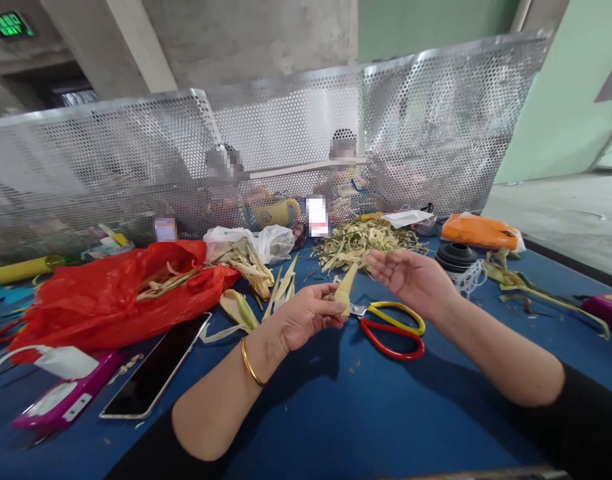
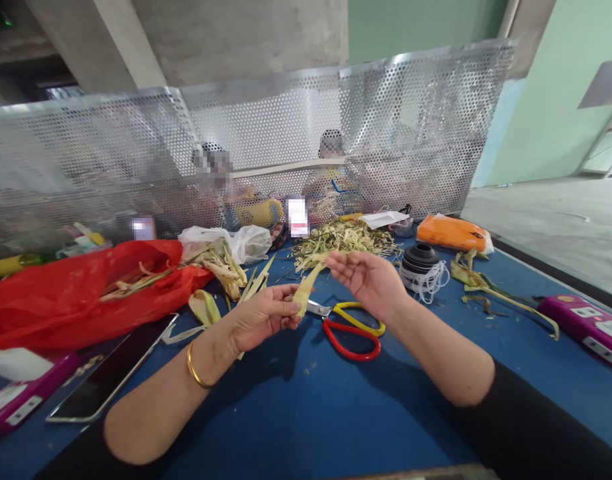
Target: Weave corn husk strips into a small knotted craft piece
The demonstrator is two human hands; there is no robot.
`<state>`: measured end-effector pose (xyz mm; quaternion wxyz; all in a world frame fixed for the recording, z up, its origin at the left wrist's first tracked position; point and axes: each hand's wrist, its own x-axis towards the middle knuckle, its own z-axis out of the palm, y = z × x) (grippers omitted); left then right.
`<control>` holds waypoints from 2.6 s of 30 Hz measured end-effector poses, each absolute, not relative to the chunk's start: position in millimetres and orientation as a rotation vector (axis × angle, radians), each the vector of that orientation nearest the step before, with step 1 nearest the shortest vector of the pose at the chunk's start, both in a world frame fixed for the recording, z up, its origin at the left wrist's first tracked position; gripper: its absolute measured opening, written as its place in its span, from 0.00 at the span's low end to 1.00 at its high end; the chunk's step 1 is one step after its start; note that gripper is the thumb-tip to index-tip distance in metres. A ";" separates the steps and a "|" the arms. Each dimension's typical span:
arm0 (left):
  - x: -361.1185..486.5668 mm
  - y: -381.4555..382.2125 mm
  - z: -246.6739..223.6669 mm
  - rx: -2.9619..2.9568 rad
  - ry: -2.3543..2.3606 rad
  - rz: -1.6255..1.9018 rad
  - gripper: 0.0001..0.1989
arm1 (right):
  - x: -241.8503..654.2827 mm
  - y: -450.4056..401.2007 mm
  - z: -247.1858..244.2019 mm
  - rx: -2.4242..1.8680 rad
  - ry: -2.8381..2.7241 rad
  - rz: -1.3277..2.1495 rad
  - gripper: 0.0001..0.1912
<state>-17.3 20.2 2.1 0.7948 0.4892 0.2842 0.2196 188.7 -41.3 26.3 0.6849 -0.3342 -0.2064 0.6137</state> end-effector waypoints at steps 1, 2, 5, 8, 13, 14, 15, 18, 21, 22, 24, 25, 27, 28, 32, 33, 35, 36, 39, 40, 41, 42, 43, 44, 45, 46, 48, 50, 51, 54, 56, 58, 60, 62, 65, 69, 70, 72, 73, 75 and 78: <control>-17.6 21.0 1.8 1.042 0.616 0.468 0.22 | 193.9 -39.2 28.6 -0.742 -0.465 1.282 0.13; -17.9 21.5 1.8 1.037 0.618 0.457 0.21 | 198.4 -37.3 29.9 -0.737 -0.477 1.202 0.13; -19.4 21.7 4.2 1.045 0.610 0.399 0.18 | 207.3 -32.5 28.8 -0.739 -0.514 1.062 0.12; -22.7 21.8 9.9 1.038 0.633 0.373 0.17 | 213.8 -28.6 24.7 -0.730 -0.550 0.994 0.11; -32.1 28.0 21.4 0.986 0.614 0.388 0.26 | 228.1 -24.6 23.2 -0.691 -0.628 0.819 0.10; -33.8 29.9 23.4 0.972 0.600 0.403 0.27 | 230.1 -24.5 23.9 -0.688 -0.629 0.787 0.10; -35.3 31.6 25.2 0.954 0.592 0.421 0.27 | 231.4 -24.5 24.5 -0.686 -0.634 0.760 0.10; -37.7 35.4 29.2 0.874 0.596 0.480 0.24 | 232.9 -24.1 25.4 -0.683 -0.646 0.708 0.09; -37.5 37.0 30.6 0.778 0.629 0.555 0.18 | 235.5 -21.9 23.5 -0.745 -0.670 0.693 0.08; -36.9 37.2 30.4 0.747 0.642 0.582 0.16 | 236.7 -21.1 22.4 -0.825 -0.692 0.707 0.09; -35.3 37.1 29.1 0.683 0.654 0.626 0.14 | 237.6 -20.9 19.8 -1.111 -0.764 0.694 0.12; -34.1 36.7 28.2 0.651 0.655 0.644 0.13 | 236.3 -22.0 18.4 -1.294 -0.807 0.618 0.13; -31.2 34.7 25.9 0.595 0.653 0.669 0.13 | 228.6 -27.0 16.0 -1.591 -0.924 0.260 0.14; -29.6 33.2 24.7 0.574 0.652 0.673 0.13 | 222.3 -30.6 14.9 -1.650 -1.017 0.009 0.16; -23.8 24.9 20.0 0.534 0.647 0.641 0.14 | 192.7 -44.8 11.4 -1.424 -1.718 -0.571 0.20; -22.8 23.1 19.0 0.534 0.639 0.622 0.14 | 187.7 -46.5 10.6 -1.369 -1.865 -0.600 0.17; -21.7 20.4 17.7 0.540 0.617 0.582 0.13 | 183.2 -47.2 9.4 -1.337 -1.990 -0.592 0.11; -21.4 19.7 17.4 0.543 0.610 0.566 0.12 | 183.3 -46.6 9.1 -1.352 -1.994 -0.559 0.09; -20.8 19.0 17.9 0.556 0.612 0.575 0.05 | 187.3 -45.0 10.6 -1.396 -1.965 -0.372 0.10; -20.4 18.9 18.2 0.575 0.615 0.609 0.03 | 188.0 -45.3 11.7 -1.413 -1.958 -0.289 0.11; -19.9 18.7 18.4 0.613 0.611 0.653 0.07 | 187.7 -46.1 12.7 -1.439 -1.946 -0.204 0.12; -19.1 18.2 18.4 0.672 0.599 0.703 0.11 | 186.4 -47.2 13.5 -1.474 -1.927 -0.117 0.13; -18.2 17.5 18.0 0.748 0.586 0.757 0.16 | 184.4 -48.5 13.9 -1.510 -1.902 -0.029 0.14; -17.0 16.7 17.2 0.834 0.579 0.811 0.18 | 181.9 -49.8 13.8 -1.538 -1.873 0.053 0.14; -15.8 15.7 16.1 0.918 0.585 0.861 0.19 | 179.2 -50.9 13.1 -1.550 -1.848 0.126 0.15; -14.4 14.6 14.7 0.991 0.612 0.908 0.19 | 176.5 -51.8 11.9 -1.553 -1.835 0.188 0.15; -11.7 12.7 11.1 1.090 0.716 0.979 0.17 | 172.0 -52.9 8.7 -1.546 -1.842 0.255 0.15; -9.2 11.3 7.3 1.145 0.816 1.015 0.16 | 168.7 -53.5 5.3 -1.521 -1.856 0.184 0.10; -8.0 10.7 5.7 1.166 0.849 1.025 0.16 | 167.3 -53.8 3.9 -1.482 -1.864 0.112 0.06; -5.1 8.4 2.5 1.223 0.890 1.038 0.15 | 162.8 -55.1 1.9 -1.264 -1.913 -0.086 0.11; -3.5 6.1 2.0 1.255 0.894 1.028 0.14 | 159.8 -55.9 1.8 -1.162 -1.955 -0.115 0.12; -2.2 3.4 2.2 1.280 0.887 1.015 0.14 | 157.2 -56.5 2.3 -1.179 -1.958 -0.113 0.09; -1.2 0.8 2.6 1.297 0.869 1.004 0.14 | 155.6 -56.7 2.7 -1.240 -1.963 -0.108 0.04; -0.7 -1.0 2.8 1.297 0.853 0.995 0.14 | 154.9 -56.7 2.9 -1.274 -1.988 -0.131 0.02; -0.8 -2.4 3.7 1.286 0.863 0.979 0.13 | 154.8 -57.1 2.8 -1.264 -2.034 -0.201 0.07; -1.8 -2.9 7.8 1.242 0.781 1.002 0.14 | 154.4 -58.2 3.2 -1.262 -1.976 -0.079 0.08; -2.0 -2.7 8.6 1.231 0.722 1.004 0.16 | 154.2 -58.3 3.4 -1.276 -1.915 0.022 0.08; -2.0 -1.6 8.9 1.204 0.608 0.992 0.17 | 153.6 -57.8 3.7 -1.306 -1.750 0.258 0.10; -1.9 -0.8 8.3 1.184 0.569 0.990 0.15 | 153.3 -57.3 3.7 -1.313 -1.666 0.374 0.11; -1.7 0.7 6.3 1.138 0.542 1.005 0.12 | 152.1 -55.8 3.3 -1.297 -1.528 0.562 0.13; -1.9 1.4 4.4 1.129 0.562 1.023 0.10 | 149.2 -53.9 2.7 -1.205 -1.389 0.779 0.14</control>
